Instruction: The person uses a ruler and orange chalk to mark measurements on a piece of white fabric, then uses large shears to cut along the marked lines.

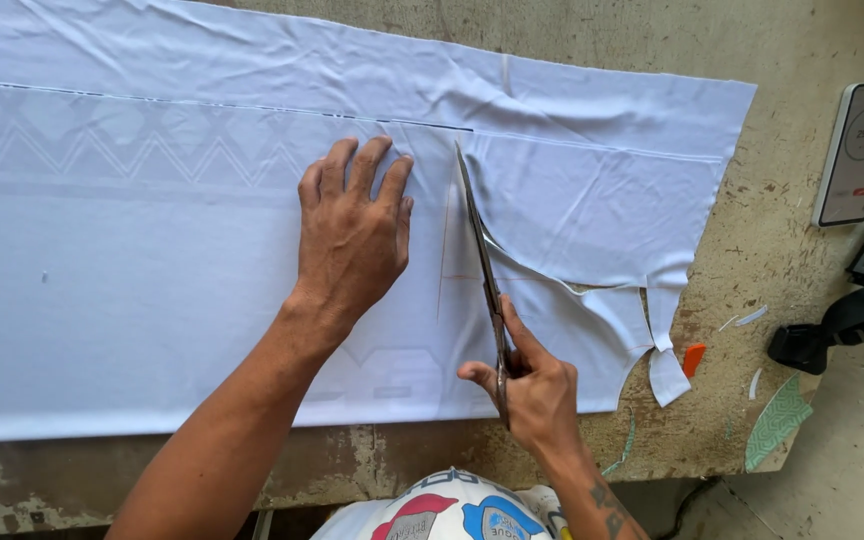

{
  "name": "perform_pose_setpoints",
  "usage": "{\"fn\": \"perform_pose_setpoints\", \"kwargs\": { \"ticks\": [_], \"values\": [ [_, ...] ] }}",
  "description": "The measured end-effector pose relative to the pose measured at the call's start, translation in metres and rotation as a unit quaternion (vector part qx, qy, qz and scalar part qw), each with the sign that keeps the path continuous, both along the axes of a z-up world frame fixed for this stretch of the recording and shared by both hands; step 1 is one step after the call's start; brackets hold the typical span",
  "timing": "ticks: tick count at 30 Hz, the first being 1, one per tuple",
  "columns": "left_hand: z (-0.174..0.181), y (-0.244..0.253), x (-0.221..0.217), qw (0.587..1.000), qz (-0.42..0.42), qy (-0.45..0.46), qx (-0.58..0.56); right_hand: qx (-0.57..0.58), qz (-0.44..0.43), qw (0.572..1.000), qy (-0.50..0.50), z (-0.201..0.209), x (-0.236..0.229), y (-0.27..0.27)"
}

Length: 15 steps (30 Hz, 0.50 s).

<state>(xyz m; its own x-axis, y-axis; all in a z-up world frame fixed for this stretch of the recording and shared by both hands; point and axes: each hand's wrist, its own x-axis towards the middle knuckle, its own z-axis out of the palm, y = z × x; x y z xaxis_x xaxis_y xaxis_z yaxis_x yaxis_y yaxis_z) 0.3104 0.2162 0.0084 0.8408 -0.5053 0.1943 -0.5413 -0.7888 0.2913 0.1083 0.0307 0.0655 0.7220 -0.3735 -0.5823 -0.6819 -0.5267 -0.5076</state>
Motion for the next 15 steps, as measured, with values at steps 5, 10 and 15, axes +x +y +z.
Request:
{"fn": "perform_pose_setpoints", "kwargs": {
  "ticks": [5,10,15],
  "values": [
    [-0.002,-0.002,-0.002,0.999,0.027,0.018,-0.032,0.067,-0.054,0.996,-0.028,0.003,0.031,0.018],
    [-0.004,-0.002,0.001,0.998,0.041,0.027,-0.040,0.192,-0.196,0.961,0.038,0.009,0.041,0.022],
    [0.002,0.002,0.002,0.997,0.044,0.039,-0.045,0.302,-0.272,0.914,0.020,0.003,0.030,-0.009]
  ]
}}
